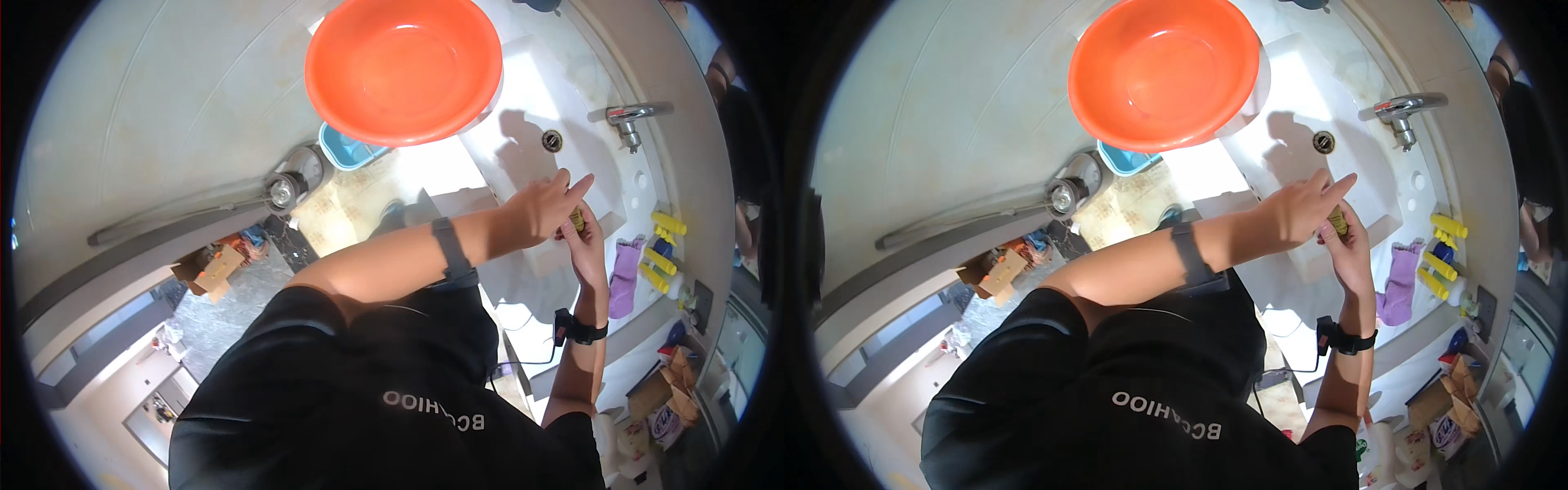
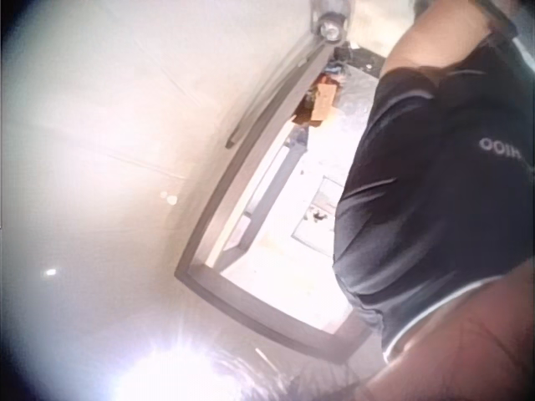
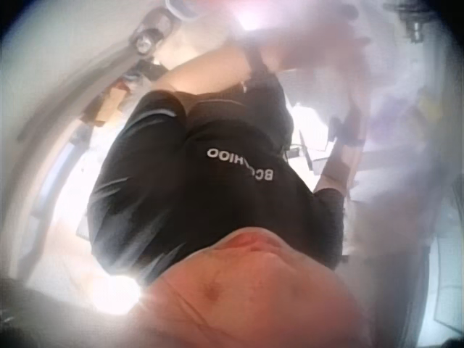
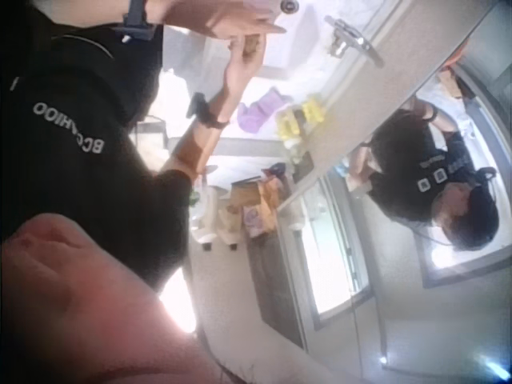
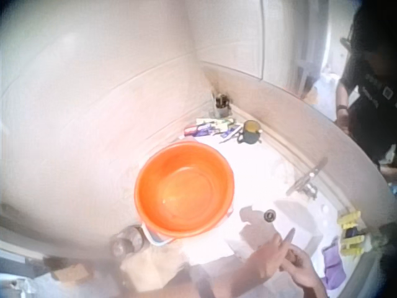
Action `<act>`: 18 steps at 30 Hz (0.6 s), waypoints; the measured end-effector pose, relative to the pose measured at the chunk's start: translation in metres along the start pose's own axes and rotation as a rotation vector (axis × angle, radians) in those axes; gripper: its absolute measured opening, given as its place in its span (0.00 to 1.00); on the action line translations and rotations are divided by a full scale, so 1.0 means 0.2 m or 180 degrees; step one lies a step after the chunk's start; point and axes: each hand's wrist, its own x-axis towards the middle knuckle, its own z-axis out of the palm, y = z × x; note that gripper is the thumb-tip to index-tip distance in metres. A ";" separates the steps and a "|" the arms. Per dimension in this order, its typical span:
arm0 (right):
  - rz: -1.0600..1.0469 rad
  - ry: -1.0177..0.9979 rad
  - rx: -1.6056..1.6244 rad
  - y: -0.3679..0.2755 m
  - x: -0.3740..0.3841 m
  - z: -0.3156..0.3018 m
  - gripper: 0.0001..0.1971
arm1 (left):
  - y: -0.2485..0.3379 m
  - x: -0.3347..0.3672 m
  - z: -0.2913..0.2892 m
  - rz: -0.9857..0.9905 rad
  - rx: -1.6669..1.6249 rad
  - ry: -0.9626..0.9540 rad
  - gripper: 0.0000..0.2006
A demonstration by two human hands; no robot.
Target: The person rinses and wrings out a cloth by hand under a faucet at a sink.
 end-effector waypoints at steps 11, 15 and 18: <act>-0.0254 0.1407 -0.2938 0.04 -0.08 0.13 0.24 | -0.53 -1.59 -0.25 -0.1742 0.0360 -0.0312 0.20; -0.1723 0.2089 -0.2795 -0.03 -0.26 0.41 0.23 | -0.91 -2.71 -0.08 -0.2891 -0.0863 -0.0074 0.19; -0.0019 0.0614 -0.3074 0.17 -0.34 0.39 0.22 | -0.85 -3.39 0.06 -0.3878 0.0296 0.0518 0.19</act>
